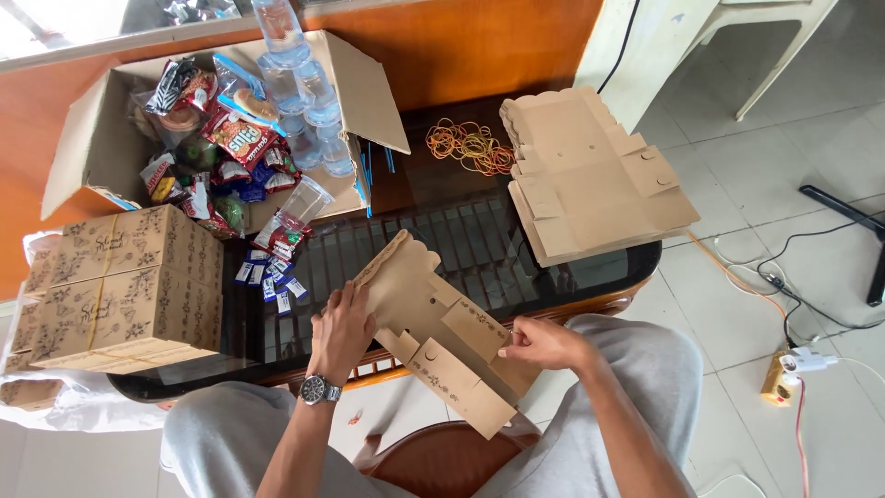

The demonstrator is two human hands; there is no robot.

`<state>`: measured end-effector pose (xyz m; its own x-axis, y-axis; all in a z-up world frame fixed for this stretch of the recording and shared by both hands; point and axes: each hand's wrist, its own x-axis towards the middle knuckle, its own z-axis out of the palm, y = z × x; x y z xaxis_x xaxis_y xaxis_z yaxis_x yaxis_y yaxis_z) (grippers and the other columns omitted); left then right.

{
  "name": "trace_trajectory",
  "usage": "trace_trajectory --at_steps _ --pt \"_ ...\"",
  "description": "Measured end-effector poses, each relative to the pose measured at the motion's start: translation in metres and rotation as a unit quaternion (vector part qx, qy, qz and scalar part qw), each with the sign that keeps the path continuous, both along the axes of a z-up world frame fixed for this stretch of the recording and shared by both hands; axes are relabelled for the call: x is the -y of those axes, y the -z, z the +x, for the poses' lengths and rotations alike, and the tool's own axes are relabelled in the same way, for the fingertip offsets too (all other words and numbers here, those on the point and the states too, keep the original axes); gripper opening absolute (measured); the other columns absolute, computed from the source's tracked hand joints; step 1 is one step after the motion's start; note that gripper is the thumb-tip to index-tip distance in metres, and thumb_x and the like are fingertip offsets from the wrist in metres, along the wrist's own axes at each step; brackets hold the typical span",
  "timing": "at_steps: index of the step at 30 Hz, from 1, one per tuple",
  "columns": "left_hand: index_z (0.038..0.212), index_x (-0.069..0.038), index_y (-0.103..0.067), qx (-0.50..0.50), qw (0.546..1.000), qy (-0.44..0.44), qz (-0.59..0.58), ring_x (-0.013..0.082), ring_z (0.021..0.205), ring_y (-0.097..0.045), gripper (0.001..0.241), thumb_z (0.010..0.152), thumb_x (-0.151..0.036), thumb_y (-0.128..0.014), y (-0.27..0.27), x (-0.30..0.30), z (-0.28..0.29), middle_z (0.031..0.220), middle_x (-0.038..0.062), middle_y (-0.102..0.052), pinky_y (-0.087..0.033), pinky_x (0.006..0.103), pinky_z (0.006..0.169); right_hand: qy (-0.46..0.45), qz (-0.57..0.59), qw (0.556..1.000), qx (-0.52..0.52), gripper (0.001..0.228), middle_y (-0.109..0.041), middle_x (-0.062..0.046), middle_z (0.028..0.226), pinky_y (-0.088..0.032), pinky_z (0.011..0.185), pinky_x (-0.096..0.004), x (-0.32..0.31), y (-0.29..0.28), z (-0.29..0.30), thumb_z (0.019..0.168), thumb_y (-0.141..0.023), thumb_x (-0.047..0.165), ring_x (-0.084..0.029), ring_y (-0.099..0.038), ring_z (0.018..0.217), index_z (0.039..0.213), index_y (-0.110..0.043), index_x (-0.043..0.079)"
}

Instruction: Folding a cardboard box and filling it with snack packets and a small bottle.

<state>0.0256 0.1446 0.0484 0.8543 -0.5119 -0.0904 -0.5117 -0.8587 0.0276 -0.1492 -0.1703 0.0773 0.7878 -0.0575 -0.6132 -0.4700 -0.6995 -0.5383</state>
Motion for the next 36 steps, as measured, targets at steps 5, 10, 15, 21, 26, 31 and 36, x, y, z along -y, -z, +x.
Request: trace_trajectory --at_steps 5,10,15,21,26,31,36 --pt "0.138 -0.023 -0.054 0.007 1.000 -0.011 0.003 0.0275 0.129 -0.057 0.049 0.091 -0.033 -0.065 0.019 -0.007 0.008 0.140 0.006 -0.056 -0.061 0.0505 0.075 0.053 0.135 0.989 0.041 0.018 -0.070 -0.015 0.084 -0.064 0.063 -0.041 0.023 -0.002 -0.007 0.085 -0.075 0.008 -0.026 -0.071 0.078 0.094 -0.062 0.002" --pt "0.130 -0.023 -0.059 0.028 0.998 -0.043 0.035 0.0256 0.116 -0.063 0.048 0.087 -0.038 -0.071 0.023 -0.006 -0.007 0.132 0.006 -0.060 -0.061 0.0476 0.062 0.140 0.251 0.956 0.056 0.013 -0.064 -0.010 0.076 -0.066 0.050 -0.037 0.026 -0.043 0.003 0.084 -0.070 -0.008 -0.022 -0.065 0.064 0.091 -0.061 -0.001" --pt "0.100 -0.023 -0.067 0.008 0.996 -0.018 0.085 0.0187 0.078 -0.073 0.044 0.081 -0.063 -0.067 0.031 0.002 -0.033 0.085 -0.004 -0.067 -0.052 0.0401 0.064 0.348 0.267 0.864 0.247 0.037 -0.069 -0.016 0.096 -0.066 0.061 -0.040 0.066 -0.001 0.040 0.096 -0.071 0.009 -0.025 -0.072 0.078 0.132 -0.067 0.015" --pt "0.096 -0.007 -0.070 -0.147 0.986 0.084 -0.006 0.0361 0.086 -0.077 0.051 0.083 -0.056 -0.071 -0.016 -0.003 -0.049 0.089 0.018 -0.075 -0.059 0.0466 0.069 0.404 0.353 0.761 0.366 0.040 -0.061 -0.024 0.137 -0.055 0.096 -0.044 0.068 0.015 0.067 0.111 -0.049 0.029 -0.033 -0.064 0.120 0.147 -0.048 0.012" --pt "0.099 -0.005 -0.068 -0.232 0.956 0.168 -0.059 0.0401 0.088 -0.076 0.023 0.085 -0.023 -0.073 -0.057 -0.009 -0.042 0.086 0.016 -0.076 -0.060 0.0470 0.074 0.367 -0.029 0.881 0.296 0.048 -0.064 -0.011 0.136 -0.055 0.095 -0.048 0.033 -0.023 0.064 0.102 -0.062 0.047 -0.033 -0.063 0.122 0.142 -0.058 0.021" --pt "0.092 -0.014 -0.067 -0.132 0.971 0.195 -0.033 0.0331 0.090 -0.075 0.020 0.074 -0.008 -0.075 -0.013 -0.018 -0.032 0.085 0.006 -0.074 -0.059 0.0421 0.077 0.401 -0.033 0.863 0.306 0.058 -0.056 -0.013 0.143 -0.054 0.096 -0.048 0.029 -0.025 0.065 0.089 -0.067 0.025 -0.036 -0.061 0.123 0.144 -0.050 0.022" --pt "0.097 -0.018 -0.070 0.020 0.969 0.239 -0.062 0.0254 0.100 -0.058 0.022 0.077 -0.013 -0.078 0.000 -0.014 -0.026 0.099 0.002 -0.056 -0.049 0.0363 0.083 0.453 0.085 0.797 0.391 0.055 -0.058 -0.017 0.124 -0.057 0.088 -0.047 0.041 -0.007 0.075 0.079 -0.070 0.002 -0.032 -0.065 0.115 0.132 -0.058 0.010"
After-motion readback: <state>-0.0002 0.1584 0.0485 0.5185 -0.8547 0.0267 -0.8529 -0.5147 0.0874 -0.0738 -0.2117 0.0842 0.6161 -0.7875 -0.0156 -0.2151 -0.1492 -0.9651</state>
